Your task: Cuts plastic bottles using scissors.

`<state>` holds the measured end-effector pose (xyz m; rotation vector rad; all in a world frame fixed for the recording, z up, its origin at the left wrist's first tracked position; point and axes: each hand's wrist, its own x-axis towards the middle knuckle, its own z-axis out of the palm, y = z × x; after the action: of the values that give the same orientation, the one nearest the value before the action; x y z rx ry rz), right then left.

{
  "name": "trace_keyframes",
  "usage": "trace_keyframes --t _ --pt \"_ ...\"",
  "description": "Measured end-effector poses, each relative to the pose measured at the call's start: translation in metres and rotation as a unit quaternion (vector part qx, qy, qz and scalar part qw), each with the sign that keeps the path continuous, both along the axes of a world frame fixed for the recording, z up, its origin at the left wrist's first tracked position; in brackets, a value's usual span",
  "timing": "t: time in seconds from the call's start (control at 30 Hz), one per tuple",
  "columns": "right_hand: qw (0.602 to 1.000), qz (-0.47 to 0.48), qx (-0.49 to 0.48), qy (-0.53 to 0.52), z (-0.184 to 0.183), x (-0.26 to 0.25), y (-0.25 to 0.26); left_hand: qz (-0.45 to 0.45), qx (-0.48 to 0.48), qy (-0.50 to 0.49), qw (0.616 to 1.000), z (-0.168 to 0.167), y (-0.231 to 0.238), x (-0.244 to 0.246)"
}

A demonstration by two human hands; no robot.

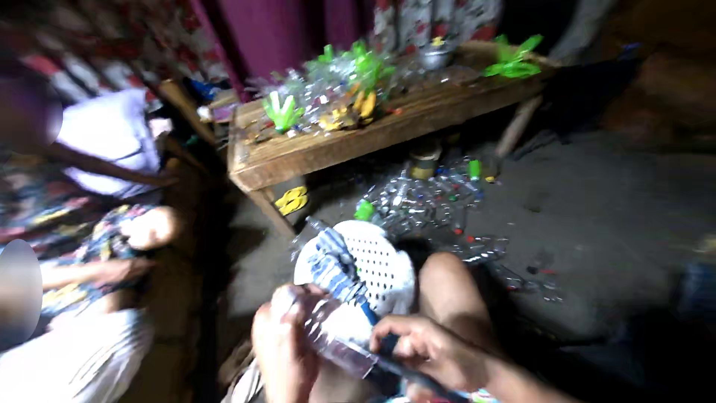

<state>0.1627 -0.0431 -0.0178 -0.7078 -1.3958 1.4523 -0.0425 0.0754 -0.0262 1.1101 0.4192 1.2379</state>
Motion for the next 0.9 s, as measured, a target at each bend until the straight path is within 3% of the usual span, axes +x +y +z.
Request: trace_keyframes --t 0.33,0.53,0.67,0.9 --pt "0.999 0.003 -0.019 0.047 0.001 0.016 0.001 -0.020 0.006 -0.024 1.000 0.028 0.003 0.020" --pt "0.997 -0.058 0.012 0.058 -0.012 0.003 -0.006 -0.008 -0.044 -0.079 0.996 0.030 -0.004 0.031" --pt "0.996 -0.065 0.017 0.056 -0.011 0.002 -0.006 0.009 -0.090 -0.043 0.995 0.033 -0.007 0.033" --pt "0.999 -0.005 -0.036 0.014 0.014 0.021 -0.007 0.024 -0.034 0.026 0.999 0.017 -0.002 0.025"
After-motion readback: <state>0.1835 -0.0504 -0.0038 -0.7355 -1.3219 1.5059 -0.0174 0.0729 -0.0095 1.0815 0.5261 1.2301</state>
